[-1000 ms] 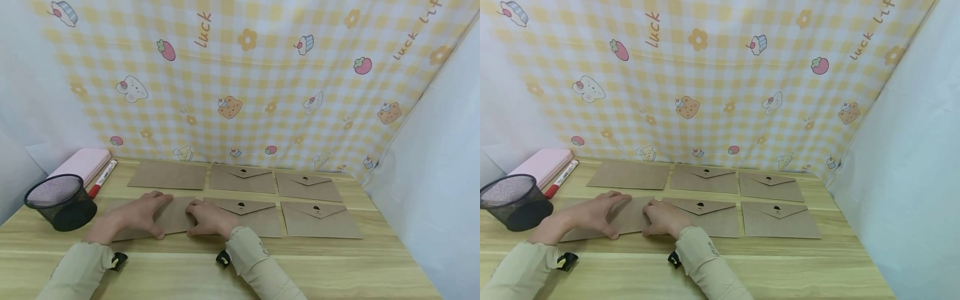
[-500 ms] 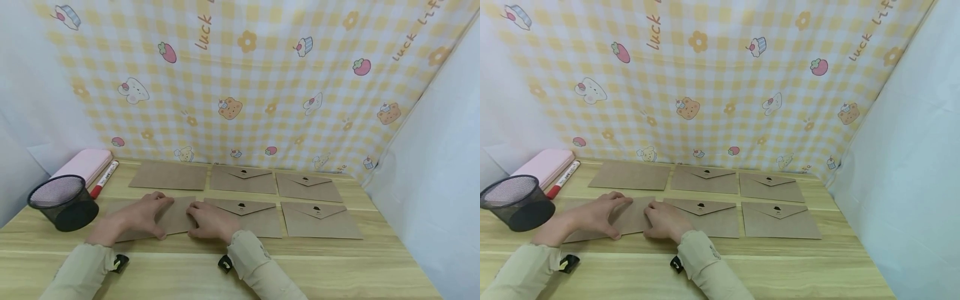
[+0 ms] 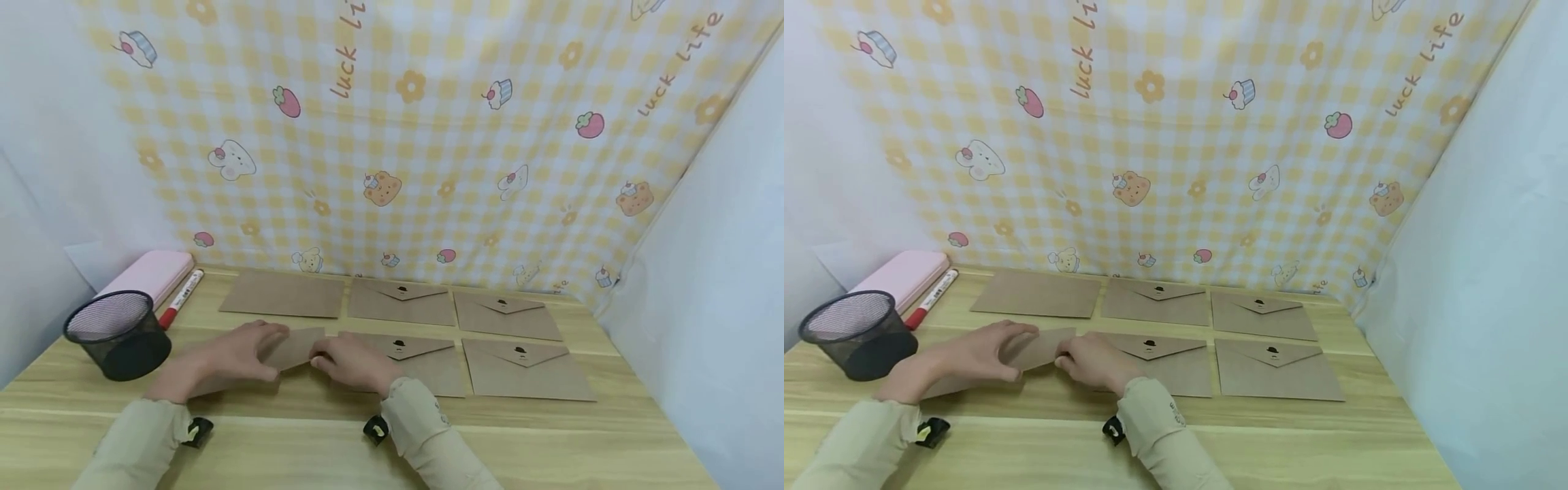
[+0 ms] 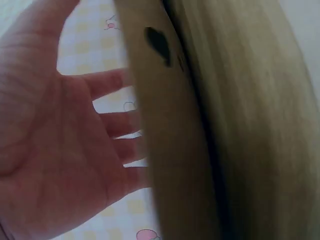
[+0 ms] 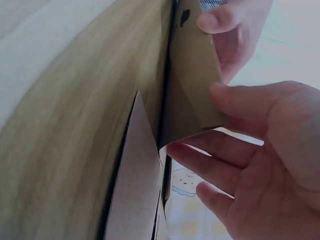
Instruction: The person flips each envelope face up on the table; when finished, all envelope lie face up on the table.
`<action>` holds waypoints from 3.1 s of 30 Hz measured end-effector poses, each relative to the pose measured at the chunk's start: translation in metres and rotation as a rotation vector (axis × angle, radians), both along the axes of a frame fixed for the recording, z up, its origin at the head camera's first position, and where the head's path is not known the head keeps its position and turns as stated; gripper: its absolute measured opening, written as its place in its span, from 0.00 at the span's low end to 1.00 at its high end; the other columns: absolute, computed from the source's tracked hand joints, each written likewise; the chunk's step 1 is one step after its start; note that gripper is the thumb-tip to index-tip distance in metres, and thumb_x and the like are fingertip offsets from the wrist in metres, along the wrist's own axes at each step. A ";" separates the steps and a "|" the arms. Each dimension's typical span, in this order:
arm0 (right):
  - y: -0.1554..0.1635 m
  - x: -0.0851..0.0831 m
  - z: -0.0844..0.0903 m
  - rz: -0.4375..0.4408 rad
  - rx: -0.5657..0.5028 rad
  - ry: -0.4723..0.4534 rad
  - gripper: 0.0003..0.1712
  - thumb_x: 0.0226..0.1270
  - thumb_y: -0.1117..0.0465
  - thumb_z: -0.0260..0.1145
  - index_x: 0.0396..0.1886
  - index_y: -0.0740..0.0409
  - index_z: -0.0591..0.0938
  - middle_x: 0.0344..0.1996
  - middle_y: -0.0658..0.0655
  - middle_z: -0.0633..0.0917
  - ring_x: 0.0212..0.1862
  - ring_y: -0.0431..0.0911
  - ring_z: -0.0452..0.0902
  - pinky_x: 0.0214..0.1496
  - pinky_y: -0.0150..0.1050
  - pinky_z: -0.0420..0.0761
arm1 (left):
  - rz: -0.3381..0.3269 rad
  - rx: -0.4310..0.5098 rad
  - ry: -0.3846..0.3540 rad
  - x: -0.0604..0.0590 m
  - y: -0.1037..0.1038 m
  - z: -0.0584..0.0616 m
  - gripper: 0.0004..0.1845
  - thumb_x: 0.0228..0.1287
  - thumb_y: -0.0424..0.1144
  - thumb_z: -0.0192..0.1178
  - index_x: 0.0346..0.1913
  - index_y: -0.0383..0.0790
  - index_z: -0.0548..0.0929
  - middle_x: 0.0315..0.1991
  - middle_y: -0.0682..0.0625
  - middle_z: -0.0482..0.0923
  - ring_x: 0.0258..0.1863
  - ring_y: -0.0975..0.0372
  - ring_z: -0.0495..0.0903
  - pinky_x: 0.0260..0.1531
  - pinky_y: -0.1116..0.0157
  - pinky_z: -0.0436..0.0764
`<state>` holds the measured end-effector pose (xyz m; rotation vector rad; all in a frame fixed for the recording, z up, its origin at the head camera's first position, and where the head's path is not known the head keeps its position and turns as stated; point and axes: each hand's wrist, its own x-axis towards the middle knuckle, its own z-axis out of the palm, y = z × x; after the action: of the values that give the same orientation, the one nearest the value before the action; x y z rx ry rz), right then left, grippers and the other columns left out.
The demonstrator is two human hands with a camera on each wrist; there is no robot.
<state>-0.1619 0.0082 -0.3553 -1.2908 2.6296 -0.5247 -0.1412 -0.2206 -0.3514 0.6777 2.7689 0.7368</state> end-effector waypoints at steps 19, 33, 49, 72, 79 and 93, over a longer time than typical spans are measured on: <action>0.003 -0.008 0.010 -0.186 -0.329 -0.129 0.08 0.73 0.61 0.51 0.41 0.58 0.76 0.25 0.48 0.78 0.24 0.35 0.69 0.24 0.26 0.69 | 0.018 0.205 -0.025 -0.002 -0.025 0.024 0.10 0.64 0.44 0.58 0.26 0.46 0.81 0.21 0.58 0.73 0.21 0.68 0.68 0.21 0.70 0.68; 0.002 -0.009 0.005 0.039 -0.553 0.071 0.15 0.62 0.74 0.59 0.48 0.60 0.80 0.44 0.54 0.83 0.39 0.35 0.77 0.41 0.21 0.74 | 0.177 0.188 0.318 0.004 -0.022 0.039 0.15 0.61 0.46 0.63 0.21 0.49 0.71 0.14 0.61 0.62 0.14 0.69 0.60 0.15 0.70 0.62; 0.006 -0.004 0.017 -0.159 -0.741 -0.146 0.18 0.63 0.75 0.57 0.49 0.56 0.81 0.38 0.53 0.80 0.29 0.37 0.78 0.26 0.35 0.81 | 0.307 0.056 0.366 0.011 -0.038 0.057 0.14 0.61 0.53 0.60 0.29 0.45 0.78 0.16 0.56 0.62 0.17 0.64 0.60 0.19 0.67 0.61; 0.001 -0.008 -0.007 -0.226 -0.459 -0.022 0.20 0.57 0.74 0.65 0.50 0.62 0.79 0.45 0.56 0.80 0.31 0.36 0.76 0.32 0.22 0.74 | 0.229 -0.063 0.327 -0.009 -0.057 0.025 0.17 0.53 0.34 0.65 0.43 0.23 0.79 0.39 0.33 0.79 0.42 0.40 0.76 0.42 0.45 0.71; 0.001 -0.008 -0.011 -0.230 -0.398 -0.019 0.19 0.58 0.72 0.65 0.50 0.60 0.80 0.43 0.55 0.80 0.29 0.34 0.74 0.29 0.23 0.73 | 0.273 -0.092 0.308 -0.005 -0.054 0.023 0.10 0.51 0.32 0.65 0.37 0.30 0.80 0.33 0.40 0.80 0.36 0.47 0.78 0.37 0.47 0.73; 0.004 -0.007 -0.013 -0.217 -0.355 -0.070 0.18 0.60 0.68 0.65 0.51 0.58 0.79 0.46 0.56 0.79 0.28 0.33 0.72 0.28 0.24 0.72 | 0.302 -0.107 0.237 -0.007 -0.046 0.015 0.15 0.53 0.33 0.63 0.42 0.26 0.79 0.37 0.35 0.78 0.38 0.45 0.76 0.39 0.46 0.73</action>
<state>-0.1688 0.0125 -0.3687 -1.0459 2.7170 -1.0911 -0.1481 -0.2667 -0.3369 0.3486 3.1464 0.5864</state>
